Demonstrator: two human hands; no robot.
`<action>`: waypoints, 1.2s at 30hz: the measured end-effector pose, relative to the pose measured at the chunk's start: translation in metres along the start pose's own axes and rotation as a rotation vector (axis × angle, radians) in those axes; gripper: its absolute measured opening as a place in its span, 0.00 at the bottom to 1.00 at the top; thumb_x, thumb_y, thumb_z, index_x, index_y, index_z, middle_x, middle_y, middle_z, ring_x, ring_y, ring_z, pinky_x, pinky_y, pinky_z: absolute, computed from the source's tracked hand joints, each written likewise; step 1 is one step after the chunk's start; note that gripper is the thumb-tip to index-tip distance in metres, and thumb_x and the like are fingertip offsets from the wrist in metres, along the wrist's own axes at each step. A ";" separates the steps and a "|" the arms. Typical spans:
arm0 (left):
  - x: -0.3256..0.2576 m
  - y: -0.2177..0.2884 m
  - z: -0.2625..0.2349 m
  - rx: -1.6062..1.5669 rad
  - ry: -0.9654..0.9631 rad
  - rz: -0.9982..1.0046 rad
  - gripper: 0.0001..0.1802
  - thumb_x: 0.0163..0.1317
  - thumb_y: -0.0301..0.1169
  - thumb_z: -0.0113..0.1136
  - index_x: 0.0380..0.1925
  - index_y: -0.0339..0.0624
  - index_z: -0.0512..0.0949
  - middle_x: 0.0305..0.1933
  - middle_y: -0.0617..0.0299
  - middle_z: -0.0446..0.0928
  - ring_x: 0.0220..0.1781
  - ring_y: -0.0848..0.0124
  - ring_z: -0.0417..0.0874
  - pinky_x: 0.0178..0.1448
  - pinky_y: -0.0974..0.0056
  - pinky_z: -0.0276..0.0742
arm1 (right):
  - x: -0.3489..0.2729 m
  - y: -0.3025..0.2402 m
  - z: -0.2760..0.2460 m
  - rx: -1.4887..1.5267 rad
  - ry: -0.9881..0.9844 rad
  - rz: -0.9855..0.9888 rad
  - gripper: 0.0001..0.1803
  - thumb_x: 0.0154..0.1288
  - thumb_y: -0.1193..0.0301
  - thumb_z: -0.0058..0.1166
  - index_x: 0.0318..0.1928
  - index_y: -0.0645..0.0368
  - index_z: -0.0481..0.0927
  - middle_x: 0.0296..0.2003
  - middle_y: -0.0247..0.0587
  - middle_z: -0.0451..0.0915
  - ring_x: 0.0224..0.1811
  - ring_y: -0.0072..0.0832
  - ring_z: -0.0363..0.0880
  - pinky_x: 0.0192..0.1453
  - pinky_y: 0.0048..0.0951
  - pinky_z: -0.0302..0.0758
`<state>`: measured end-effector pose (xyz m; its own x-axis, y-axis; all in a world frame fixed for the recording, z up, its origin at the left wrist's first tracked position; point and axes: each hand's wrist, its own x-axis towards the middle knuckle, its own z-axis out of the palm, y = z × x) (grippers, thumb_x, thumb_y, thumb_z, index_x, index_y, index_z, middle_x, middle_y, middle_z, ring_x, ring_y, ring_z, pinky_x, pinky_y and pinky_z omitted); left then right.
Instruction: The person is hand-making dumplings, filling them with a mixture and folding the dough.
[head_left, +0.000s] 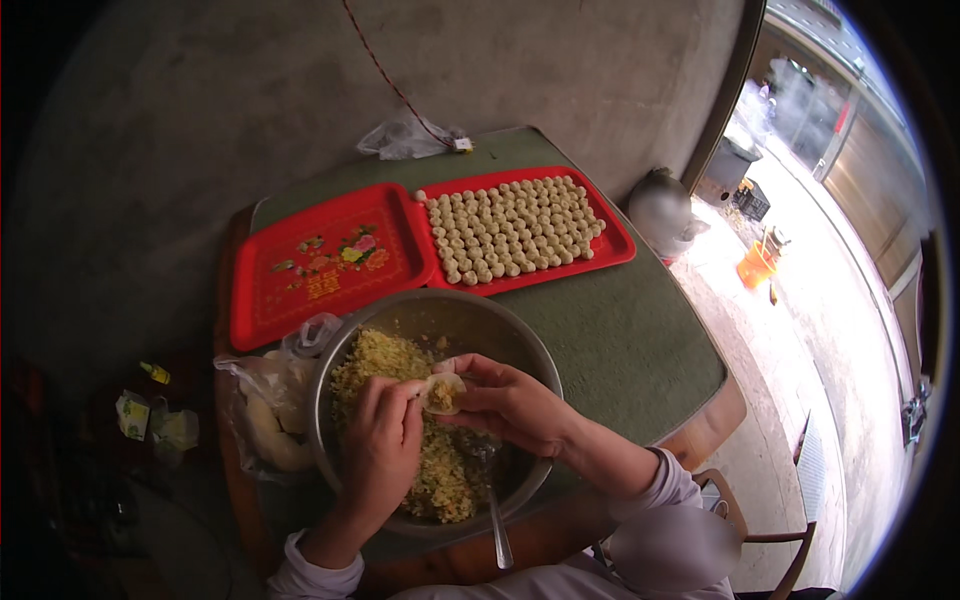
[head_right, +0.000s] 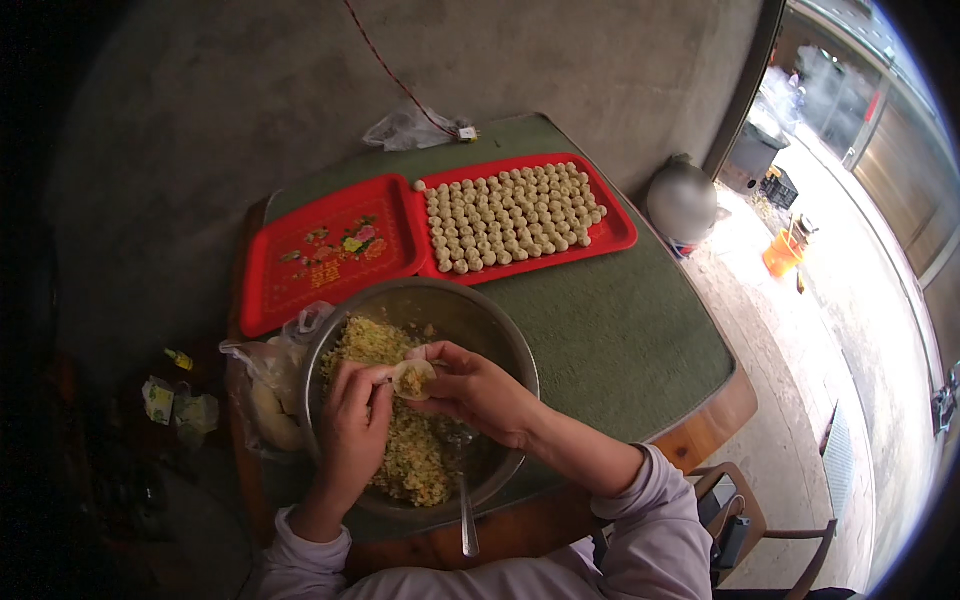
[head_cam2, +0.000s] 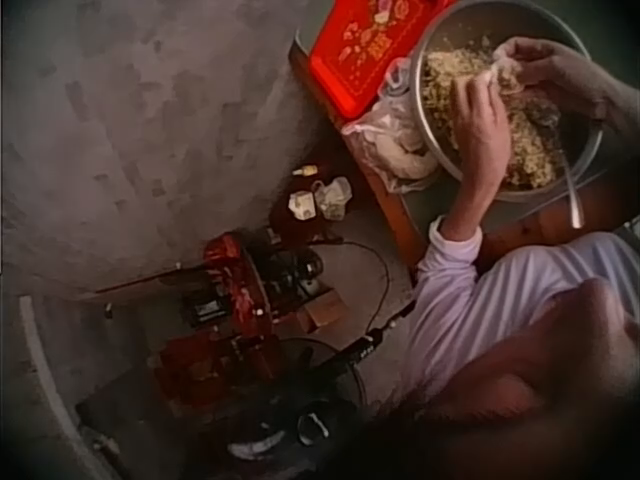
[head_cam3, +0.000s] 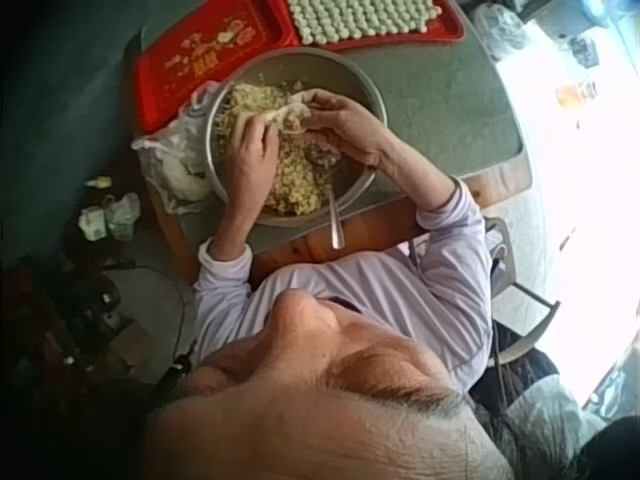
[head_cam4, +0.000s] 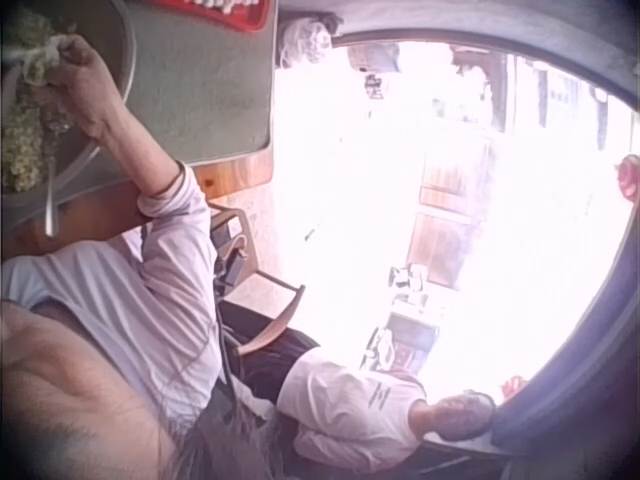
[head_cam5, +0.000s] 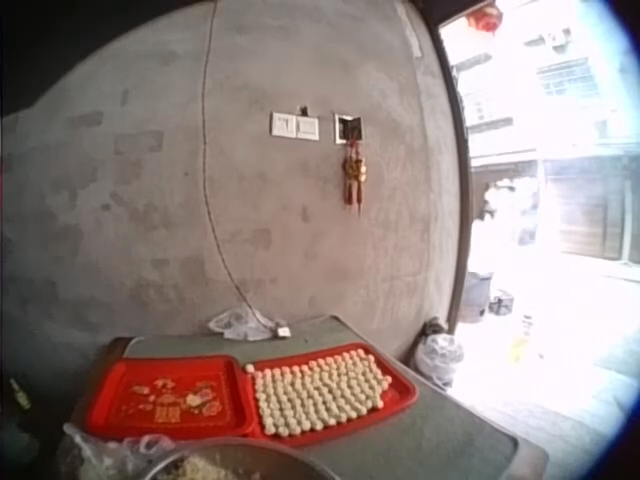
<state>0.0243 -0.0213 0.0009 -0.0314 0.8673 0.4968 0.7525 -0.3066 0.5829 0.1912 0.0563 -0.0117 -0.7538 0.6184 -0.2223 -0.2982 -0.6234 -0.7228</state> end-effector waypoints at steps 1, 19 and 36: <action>0.000 -0.001 0.000 0.001 0.000 -0.001 0.09 0.59 0.19 0.56 0.40 0.37 0.74 0.37 0.55 0.70 0.39 0.58 0.77 0.41 0.59 0.73 | 0.001 0.001 -0.001 0.001 0.002 -0.006 0.16 0.70 0.78 0.45 0.57 0.61 0.67 0.54 0.36 0.69 0.57 0.28 0.73 0.64 0.32 0.73; -0.003 -0.009 0.001 -0.075 -0.057 -0.035 0.07 0.61 0.21 0.55 0.40 0.38 0.72 0.37 0.56 0.70 0.40 0.63 0.77 0.42 0.62 0.74 | 0.000 0.000 0.000 0.022 0.006 0.010 0.17 0.69 0.78 0.45 0.57 0.62 0.66 0.54 0.39 0.70 0.58 0.29 0.73 0.64 0.32 0.73; 0.005 -0.004 -0.010 -1.135 -0.286 -0.729 0.20 0.72 0.33 0.44 0.60 0.36 0.64 0.57 0.55 0.72 0.58 0.68 0.75 0.60 0.61 0.74 | -0.011 -0.015 0.011 -0.166 -0.088 -0.026 0.23 0.68 0.80 0.44 0.62 0.55 0.61 0.57 0.39 0.71 0.58 0.29 0.73 0.60 0.32 0.76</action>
<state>0.0144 -0.0194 0.0081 0.0555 0.9757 -0.2120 -0.3242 0.2185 0.9204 0.1980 0.0538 0.0089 -0.7973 0.5848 -0.1494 -0.2230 -0.5153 -0.8275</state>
